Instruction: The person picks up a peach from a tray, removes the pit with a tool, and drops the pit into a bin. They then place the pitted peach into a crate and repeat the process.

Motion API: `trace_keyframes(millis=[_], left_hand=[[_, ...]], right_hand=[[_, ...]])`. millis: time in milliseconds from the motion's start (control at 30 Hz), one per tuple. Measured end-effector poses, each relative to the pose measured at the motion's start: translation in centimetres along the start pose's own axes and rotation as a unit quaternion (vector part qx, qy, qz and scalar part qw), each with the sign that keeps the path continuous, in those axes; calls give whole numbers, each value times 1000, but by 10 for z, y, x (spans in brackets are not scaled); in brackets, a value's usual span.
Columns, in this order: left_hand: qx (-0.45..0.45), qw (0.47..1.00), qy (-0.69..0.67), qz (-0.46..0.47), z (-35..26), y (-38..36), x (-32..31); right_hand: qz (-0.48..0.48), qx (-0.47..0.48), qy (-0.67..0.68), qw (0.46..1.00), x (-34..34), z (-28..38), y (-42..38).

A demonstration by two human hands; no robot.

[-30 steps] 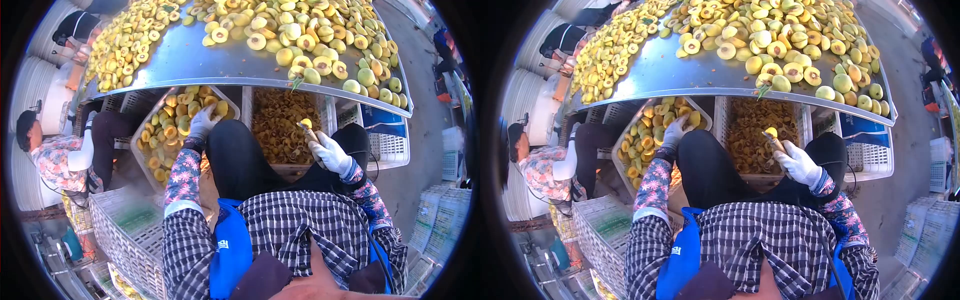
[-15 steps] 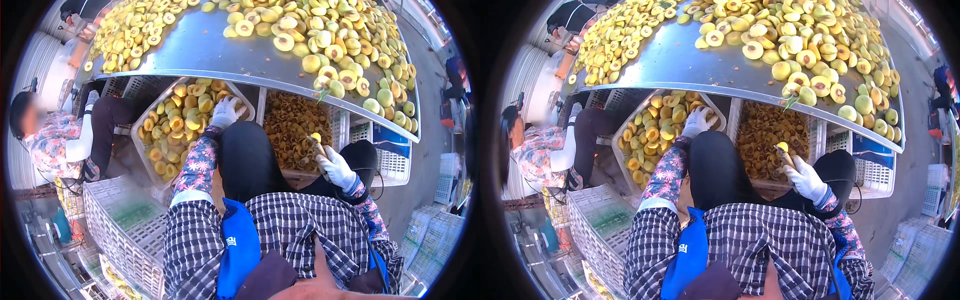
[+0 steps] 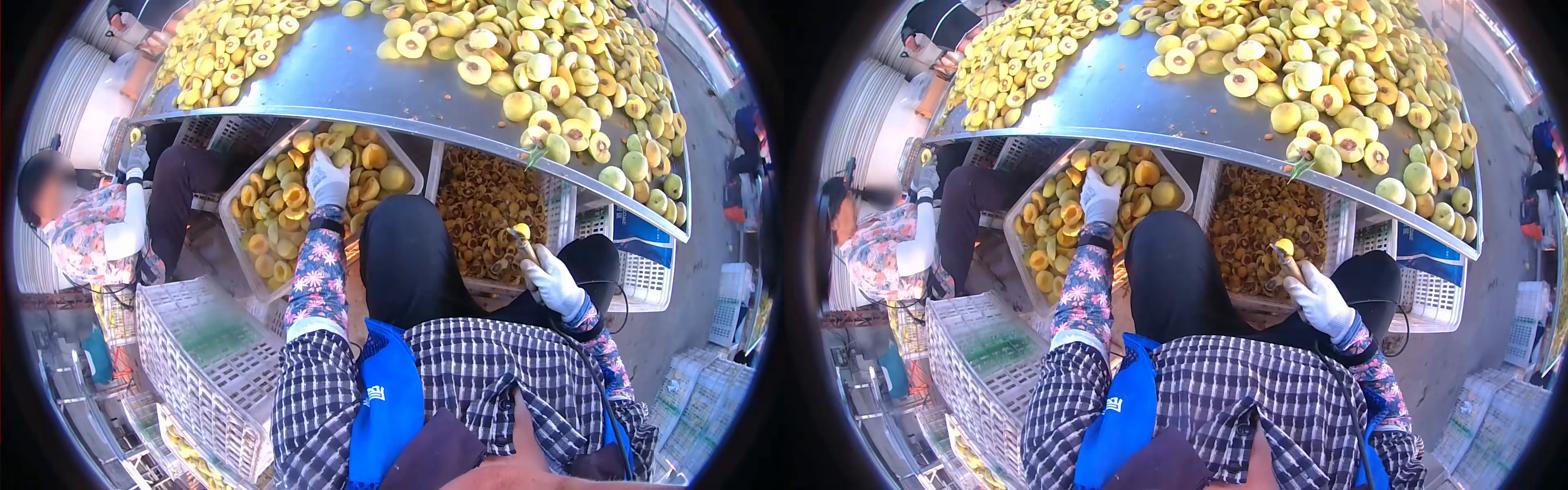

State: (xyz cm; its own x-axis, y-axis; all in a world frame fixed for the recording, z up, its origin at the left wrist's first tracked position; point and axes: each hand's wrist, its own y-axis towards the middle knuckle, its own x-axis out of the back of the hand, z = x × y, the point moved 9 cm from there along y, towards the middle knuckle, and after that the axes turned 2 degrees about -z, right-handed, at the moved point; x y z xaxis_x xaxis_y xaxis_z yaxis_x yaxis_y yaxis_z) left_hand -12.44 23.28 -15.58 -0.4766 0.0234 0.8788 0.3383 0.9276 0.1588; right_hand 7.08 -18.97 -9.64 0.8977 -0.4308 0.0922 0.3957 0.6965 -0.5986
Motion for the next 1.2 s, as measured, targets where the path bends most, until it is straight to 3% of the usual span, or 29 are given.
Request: trace_keyframes(millis=[33,100,167,200,233,300,333,400,433,467,500,567,600,633,767,833,900,933,1033,1167,1200], left_hand=[[20,996,-61,-63,-1,1,9],[18,993,-71,-87,-4,11,-1],[-62,989,23,-129,-35,11,-8],[-118,982,145,-4,-43,9,-40],[-209,961,179,34,-57,-3,-54],[-221,971,81,46,-54,-6,-60],[-225,970,81,51,-44,-6,-60],[-192,967,58,160,-31,-6,-57],[-179,971,95,128,-26,-2,-54],[-130,969,131,162,-22,9,-55],[-84,964,163,194,-22,21,-59],[-87,967,142,191,-19,39,-71],[-88,964,150,201,-20,44,-71],[-88,961,161,209,-23,43,-73],[-52,976,109,180,-87,7,19],[-129,988,26,85,-128,-2,57],[-219,966,-114,78,-199,-22,85],[-240,955,-133,110,-233,-33,84],[-328,921,-105,179,-320,-64,43],[-305,895,91,313,-363,-66,-45],[-319,900,85,285,-368,-69,-53]], right_hand=[[-2,-2,2,1000,2,-3,-2],[2,9,-13,1000,2,-6,-1],[-2,12,-35,999,1,-10,3],[-6,17,-54,998,2,-8,4],[-7,20,-57,998,3,-3,5],[-8,-24,13,1000,2,-2,-1],[-5,-12,17,1000,4,-6,0],[-8,16,-30,999,4,-12,6],[-9,52,-80,995,4,-6,8],[-9,21,-80,997,3,-2,6],[-39,94,-162,981,8,6,10],[-104,290,-371,876,11,24,9],[-91,225,-384,891,13,32,2],[-97,248,-373,889,17,33,-3],[-98,218,-347,907,30,24,-15],[-108,236,-304,917,33,22,-19],[-102,257,-300,913,31,23,-20],[-132,326,-288,891,31,22,-19],[-137,283,-395,863,28,31,-13],[-178,278,-413,849,31,29,-4],[-183,290,-409,846,32,32,-9]])
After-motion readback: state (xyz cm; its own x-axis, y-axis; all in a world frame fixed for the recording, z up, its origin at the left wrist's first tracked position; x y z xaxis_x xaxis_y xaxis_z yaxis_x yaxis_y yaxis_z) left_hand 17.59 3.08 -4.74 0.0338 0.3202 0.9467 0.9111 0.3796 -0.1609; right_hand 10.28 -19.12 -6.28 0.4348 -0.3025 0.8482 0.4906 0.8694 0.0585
